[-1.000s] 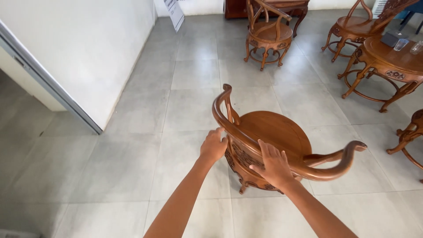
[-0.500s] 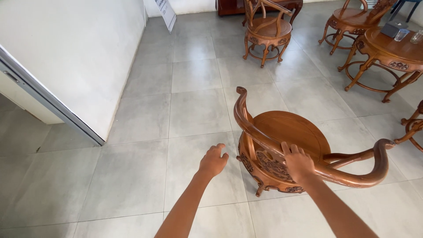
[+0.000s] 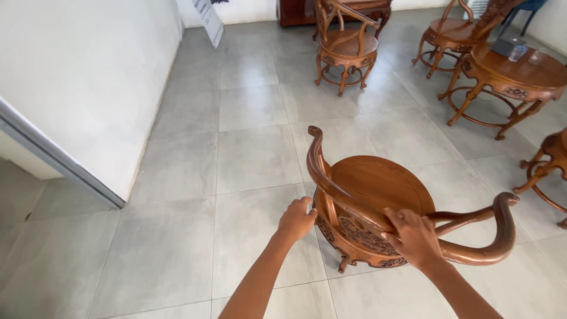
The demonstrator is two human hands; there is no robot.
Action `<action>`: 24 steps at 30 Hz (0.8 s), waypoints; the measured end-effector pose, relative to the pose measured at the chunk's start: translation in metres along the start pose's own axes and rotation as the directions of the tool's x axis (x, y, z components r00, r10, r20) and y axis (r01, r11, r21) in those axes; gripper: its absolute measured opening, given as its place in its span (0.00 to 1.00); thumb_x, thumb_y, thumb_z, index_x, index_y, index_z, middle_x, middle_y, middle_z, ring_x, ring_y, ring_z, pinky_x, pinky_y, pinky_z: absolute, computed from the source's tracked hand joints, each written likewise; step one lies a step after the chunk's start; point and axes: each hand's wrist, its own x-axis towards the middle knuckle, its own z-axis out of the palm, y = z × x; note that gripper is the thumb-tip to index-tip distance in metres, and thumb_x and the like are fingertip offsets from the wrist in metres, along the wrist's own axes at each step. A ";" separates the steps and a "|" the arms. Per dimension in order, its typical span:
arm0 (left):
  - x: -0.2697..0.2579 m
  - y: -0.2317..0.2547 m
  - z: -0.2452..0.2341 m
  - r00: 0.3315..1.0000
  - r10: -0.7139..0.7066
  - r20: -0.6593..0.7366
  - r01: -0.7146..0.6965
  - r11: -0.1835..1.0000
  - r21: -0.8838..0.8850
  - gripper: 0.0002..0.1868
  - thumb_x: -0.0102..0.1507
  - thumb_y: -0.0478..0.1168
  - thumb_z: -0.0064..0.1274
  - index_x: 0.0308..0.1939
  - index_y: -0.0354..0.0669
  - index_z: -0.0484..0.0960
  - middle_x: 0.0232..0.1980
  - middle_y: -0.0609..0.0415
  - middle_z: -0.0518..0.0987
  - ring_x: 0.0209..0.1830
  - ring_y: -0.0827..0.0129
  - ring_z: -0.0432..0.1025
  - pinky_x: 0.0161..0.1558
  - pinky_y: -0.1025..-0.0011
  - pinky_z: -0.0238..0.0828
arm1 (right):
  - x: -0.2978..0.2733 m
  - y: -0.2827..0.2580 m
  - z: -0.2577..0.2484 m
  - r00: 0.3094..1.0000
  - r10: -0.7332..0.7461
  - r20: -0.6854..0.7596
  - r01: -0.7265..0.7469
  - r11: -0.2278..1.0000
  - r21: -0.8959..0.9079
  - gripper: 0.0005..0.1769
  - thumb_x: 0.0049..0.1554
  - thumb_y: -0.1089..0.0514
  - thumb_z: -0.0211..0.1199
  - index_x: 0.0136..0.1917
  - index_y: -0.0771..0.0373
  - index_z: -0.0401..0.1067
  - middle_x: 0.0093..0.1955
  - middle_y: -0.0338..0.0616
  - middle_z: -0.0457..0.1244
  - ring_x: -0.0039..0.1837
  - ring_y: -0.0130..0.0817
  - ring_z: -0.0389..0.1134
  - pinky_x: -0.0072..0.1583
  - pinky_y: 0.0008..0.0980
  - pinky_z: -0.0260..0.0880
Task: Dusting wooden chairs and tidying a room by moving furniture and collecting items into a tray.
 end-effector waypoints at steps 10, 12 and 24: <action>0.085 0.070 0.054 0.993 -0.110 0.035 0.115 0.940 -0.320 0.39 0.67 0.54 0.49 0.73 0.32 0.57 0.48 0.40 0.84 0.52 0.52 0.79 0.56 0.60 0.74 | 0.022 0.075 0.059 0.420 0.864 0.280 -0.499 -0.038 0.866 0.80 0.51 0.38 0.76 0.81 0.70 0.13 0.80 0.67 0.10 0.80 0.70 0.13 0.76 0.67 0.35; 0.085 0.078 0.056 0.980 -0.195 0.025 0.193 0.929 -0.316 0.29 0.63 0.48 0.57 0.61 0.30 0.73 0.48 0.41 0.83 0.50 0.53 0.80 0.52 0.61 0.76 | 0.028 0.088 0.082 0.121 0.946 0.302 -0.533 -0.195 0.823 0.77 0.48 0.51 0.81 0.80 0.72 0.19 0.82 0.69 0.18 0.80 0.70 0.32 0.76 0.57 0.47; 0.088 0.105 0.049 0.958 -0.274 -0.084 0.242 0.931 -0.272 0.20 0.56 0.27 0.55 0.53 0.34 0.78 0.51 0.39 0.83 0.51 0.53 0.80 0.51 0.61 0.79 | 0.029 0.082 0.078 0.074 0.892 0.445 -0.253 -0.415 0.874 0.62 0.53 0.67 0.64 0.84 0.72 0.22 0.76 0.59 0.43 0.66 0.54 0.64 0.64 0.34 0.71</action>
